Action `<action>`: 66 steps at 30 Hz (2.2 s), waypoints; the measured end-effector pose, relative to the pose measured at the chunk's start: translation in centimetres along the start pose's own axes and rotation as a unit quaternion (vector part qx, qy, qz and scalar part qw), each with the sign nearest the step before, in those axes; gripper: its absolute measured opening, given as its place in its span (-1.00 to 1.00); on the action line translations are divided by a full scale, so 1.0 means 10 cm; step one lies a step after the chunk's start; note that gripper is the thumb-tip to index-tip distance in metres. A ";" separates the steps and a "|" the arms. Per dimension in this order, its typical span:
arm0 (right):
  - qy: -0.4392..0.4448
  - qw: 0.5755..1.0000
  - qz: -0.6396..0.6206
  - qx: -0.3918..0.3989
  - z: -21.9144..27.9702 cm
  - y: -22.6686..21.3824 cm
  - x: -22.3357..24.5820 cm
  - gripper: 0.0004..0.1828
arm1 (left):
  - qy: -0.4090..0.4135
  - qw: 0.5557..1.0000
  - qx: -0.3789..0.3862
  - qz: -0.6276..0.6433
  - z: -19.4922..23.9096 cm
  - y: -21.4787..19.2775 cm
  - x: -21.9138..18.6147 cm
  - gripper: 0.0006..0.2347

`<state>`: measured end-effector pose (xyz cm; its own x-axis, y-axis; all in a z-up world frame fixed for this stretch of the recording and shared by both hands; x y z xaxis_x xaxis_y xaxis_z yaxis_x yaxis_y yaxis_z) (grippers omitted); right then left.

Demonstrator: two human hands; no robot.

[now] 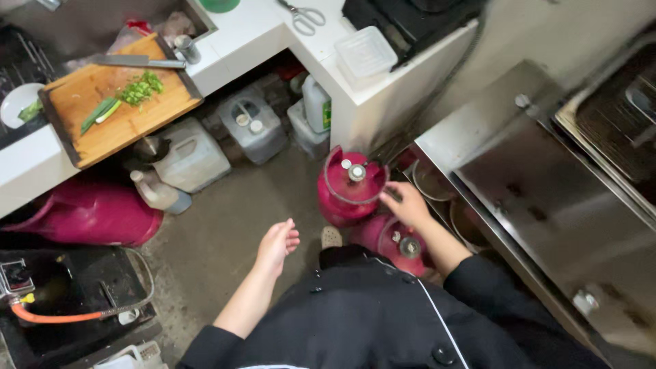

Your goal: The person cuts red chili peppers with scissors into a small bowl, then slices a sheet of white food item on a cutting board with a knife. The person places the sliced pieces into a deep fryer basket and lowers it into hot oil.

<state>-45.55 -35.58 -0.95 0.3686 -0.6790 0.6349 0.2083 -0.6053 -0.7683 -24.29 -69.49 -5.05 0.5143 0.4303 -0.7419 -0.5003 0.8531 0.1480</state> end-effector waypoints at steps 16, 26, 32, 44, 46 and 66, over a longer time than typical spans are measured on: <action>-0.105 0.941 0.320 -0.028 -3.57 -0.07 0.60 -0.29 | 0.055 0.997 -0.028 0.056 -1.52 0.25 -2.14 -0.68; -0.114 0.928 0.349 0.068 -3.96 0.43 0.63 -0.75 | 0.034 0.989 0.117 -0.089 -3.19 0.77 -2.78 -0.65; -0.072 0.957 0.282 0.008 -4.19 0.43 0.91 -0.78 | 0.113 0.939 0.252 -0.205 -4.19 1.81 -3.08 -0.63; 0.075 0.976 0.194 -0.068 -4.35 0.11 1.18 -0.66 | 0.163 0.843 0.435 -0.272 -4.58 2.71 -3.52 -0.77; 0.089 0.974 0.195 -0.069 -4.41 0.13 1.21 -0.66 | 0.166 0.828 0.468 -0.262 -4.63 2.71 -3.57 -0.83; 0.252 0.858 0.109 -0.433 -4.00 -0.69 0.85 -0.77 | 0.173 0.816 0.423 -0.353 -5.12 2.60 -3.67 -0.85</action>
<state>-80.05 -53.84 13.00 -0.1715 -0.7771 0.6056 -0.6483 -0.3738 -0.6633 -91.86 -78.17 -7.41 0.1652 -0.2419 -0.9561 0.5710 0.8139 -0.1072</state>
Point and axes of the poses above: each hand's wrist, its own z-axis away from the middle knuckle, its own y-axis out of the palm, x = y × z, the point moved 5 cm from there along -z, towards the middle knuckle, and after that the axes turned 1 degree about z, right-handed, at the moved point
